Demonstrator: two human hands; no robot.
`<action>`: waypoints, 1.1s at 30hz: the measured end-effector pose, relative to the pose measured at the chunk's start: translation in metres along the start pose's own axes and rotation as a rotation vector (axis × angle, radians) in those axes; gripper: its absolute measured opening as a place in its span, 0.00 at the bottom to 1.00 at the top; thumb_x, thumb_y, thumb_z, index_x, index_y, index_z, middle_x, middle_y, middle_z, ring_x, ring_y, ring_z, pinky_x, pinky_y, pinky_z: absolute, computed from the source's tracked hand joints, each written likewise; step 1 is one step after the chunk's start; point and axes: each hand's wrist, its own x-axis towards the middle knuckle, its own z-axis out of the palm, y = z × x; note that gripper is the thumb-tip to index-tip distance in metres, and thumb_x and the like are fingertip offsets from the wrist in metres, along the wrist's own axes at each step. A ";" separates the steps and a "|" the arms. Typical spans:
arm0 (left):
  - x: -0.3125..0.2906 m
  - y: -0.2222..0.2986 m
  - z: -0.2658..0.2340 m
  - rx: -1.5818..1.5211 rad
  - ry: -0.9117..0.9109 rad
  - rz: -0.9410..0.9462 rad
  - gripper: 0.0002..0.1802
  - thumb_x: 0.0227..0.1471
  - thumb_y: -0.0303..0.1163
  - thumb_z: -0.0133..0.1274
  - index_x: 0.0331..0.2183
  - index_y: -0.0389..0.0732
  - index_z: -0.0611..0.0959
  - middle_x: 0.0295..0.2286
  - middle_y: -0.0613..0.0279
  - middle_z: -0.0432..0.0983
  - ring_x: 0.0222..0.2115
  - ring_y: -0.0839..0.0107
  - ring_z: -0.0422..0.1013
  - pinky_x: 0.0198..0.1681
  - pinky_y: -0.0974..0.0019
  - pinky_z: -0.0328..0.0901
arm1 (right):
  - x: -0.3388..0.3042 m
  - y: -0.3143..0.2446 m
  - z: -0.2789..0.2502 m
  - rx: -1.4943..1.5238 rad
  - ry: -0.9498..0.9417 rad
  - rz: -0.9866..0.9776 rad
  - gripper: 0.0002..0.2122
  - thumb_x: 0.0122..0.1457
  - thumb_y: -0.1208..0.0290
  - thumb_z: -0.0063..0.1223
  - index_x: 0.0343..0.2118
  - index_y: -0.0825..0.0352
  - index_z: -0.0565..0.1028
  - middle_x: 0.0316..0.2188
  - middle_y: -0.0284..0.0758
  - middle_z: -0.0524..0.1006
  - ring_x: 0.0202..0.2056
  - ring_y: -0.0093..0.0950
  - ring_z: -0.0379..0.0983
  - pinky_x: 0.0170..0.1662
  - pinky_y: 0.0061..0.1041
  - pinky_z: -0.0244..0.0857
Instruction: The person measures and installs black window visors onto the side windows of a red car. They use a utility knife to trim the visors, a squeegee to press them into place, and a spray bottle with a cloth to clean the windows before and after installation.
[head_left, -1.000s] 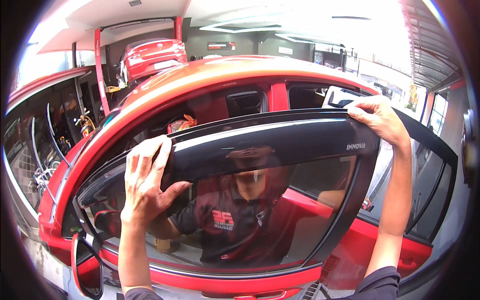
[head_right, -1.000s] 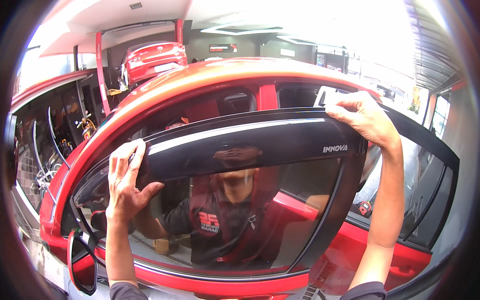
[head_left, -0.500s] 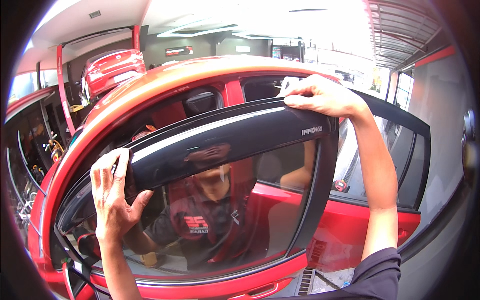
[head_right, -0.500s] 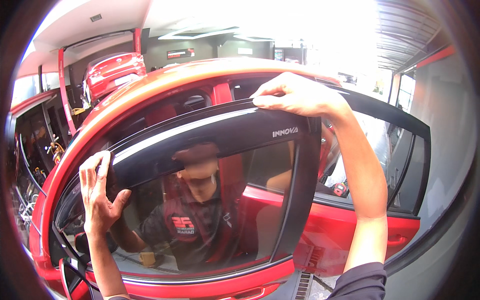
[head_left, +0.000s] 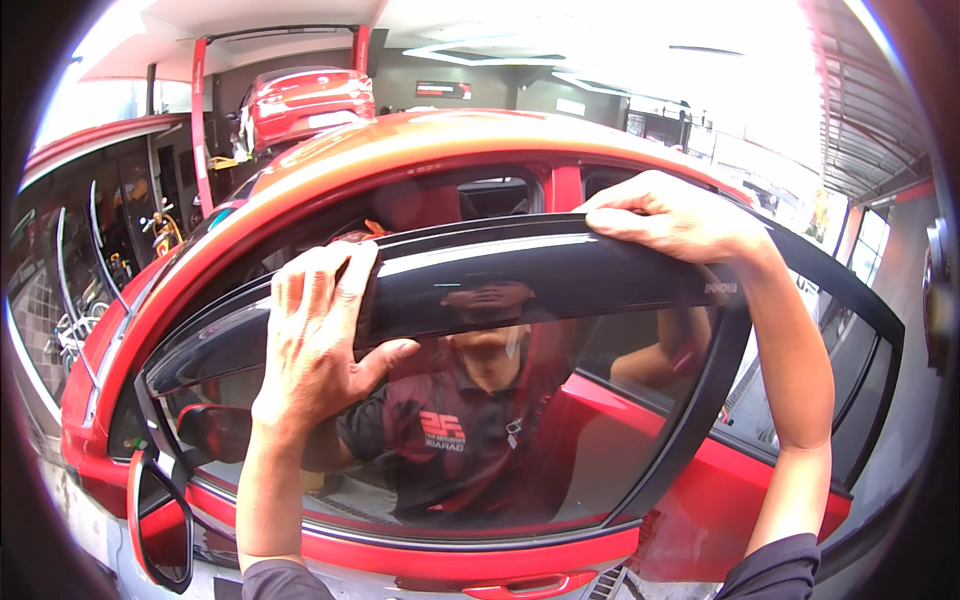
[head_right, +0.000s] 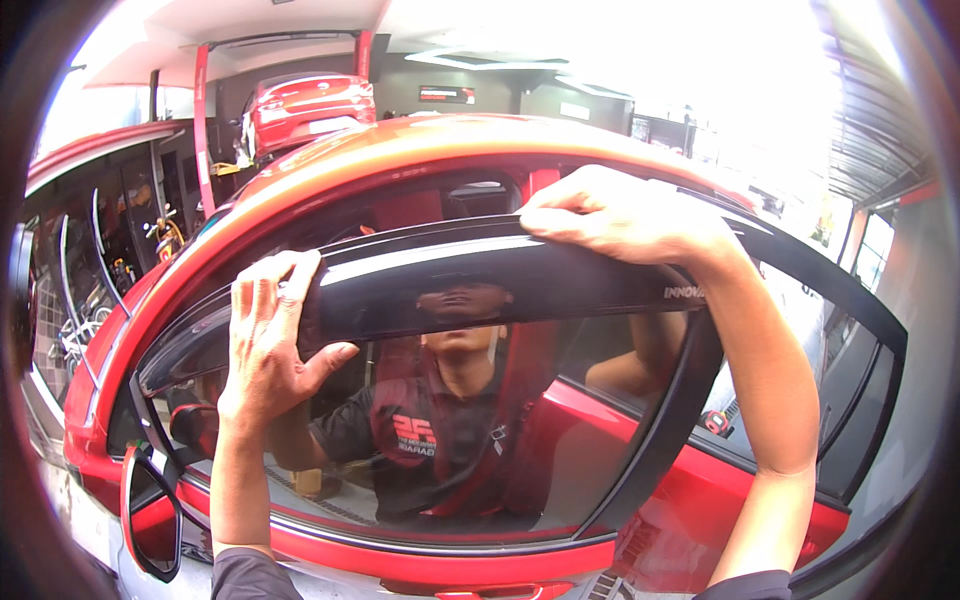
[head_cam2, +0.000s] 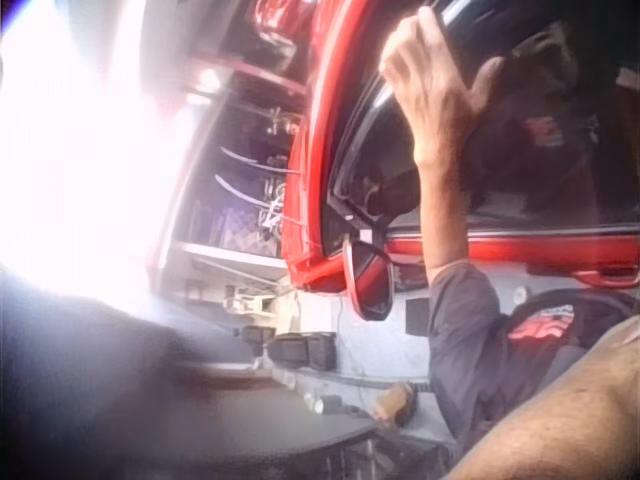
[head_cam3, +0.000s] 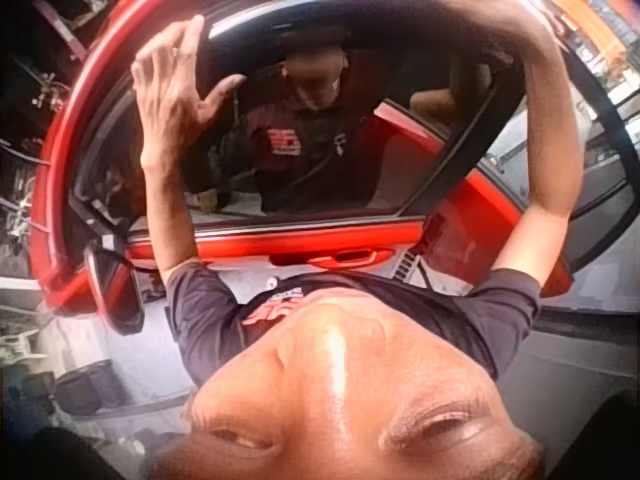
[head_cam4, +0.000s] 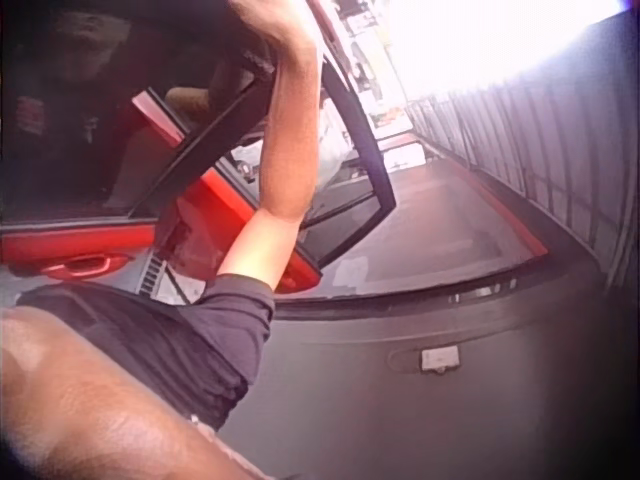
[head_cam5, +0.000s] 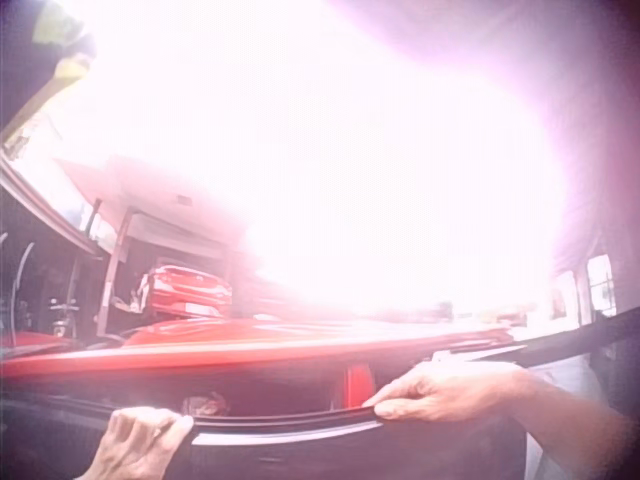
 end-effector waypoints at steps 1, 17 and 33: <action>0.000 0.000 0.001 -0.001 0.001 0.003 0.51 0.42 0.54 0.68 0.61 0.35 0.70 0.53 0.47 0.67 0.54 0.45 0.62 0.60 0.46 0.57 | 0.011 -0.014 0.005 -0.024 -0.045 -0.028 0.18 0.70 0.58 0.50 0.50 0.69 0.79 0.38 0.32 0.80 0.41 0.21 0.72 0.51 0.24 0.66; 0.003 -0.007 -0.001 -0.178 0.050 -0.001 0.41 0.47 0.48 0.66 0.58 0.37 0.74 0.50 0.53 0.70 0.51 0.51 0.65 0.57 0.49 0.60 | 0.079 -0.083 0.062 -0.043 -0.076 -0.200 0.17 0.68 0.60 0.48 0.43 0.71 0.80 0.32 0.41 0.81 0.35 0.29 0.77 0.44 0.32 0.69; 0.028 -0.077 -0.015 -0.903 -0.137 -0.328 0.07 0.53 0.28 0.66 0.29 0.35 0.84 0.23 0.69 0.72 0.25 0.81 0.65 0.29 0.72 0.61 | 0.099 -0.120 0.080 -0.101 -0.091 -0.092 0.17 0.66 0.58 0.52 0.40 0.69 0.83 0.28 0.40 0.81 0.33 0.27 0.77 0.41 0.29 0.69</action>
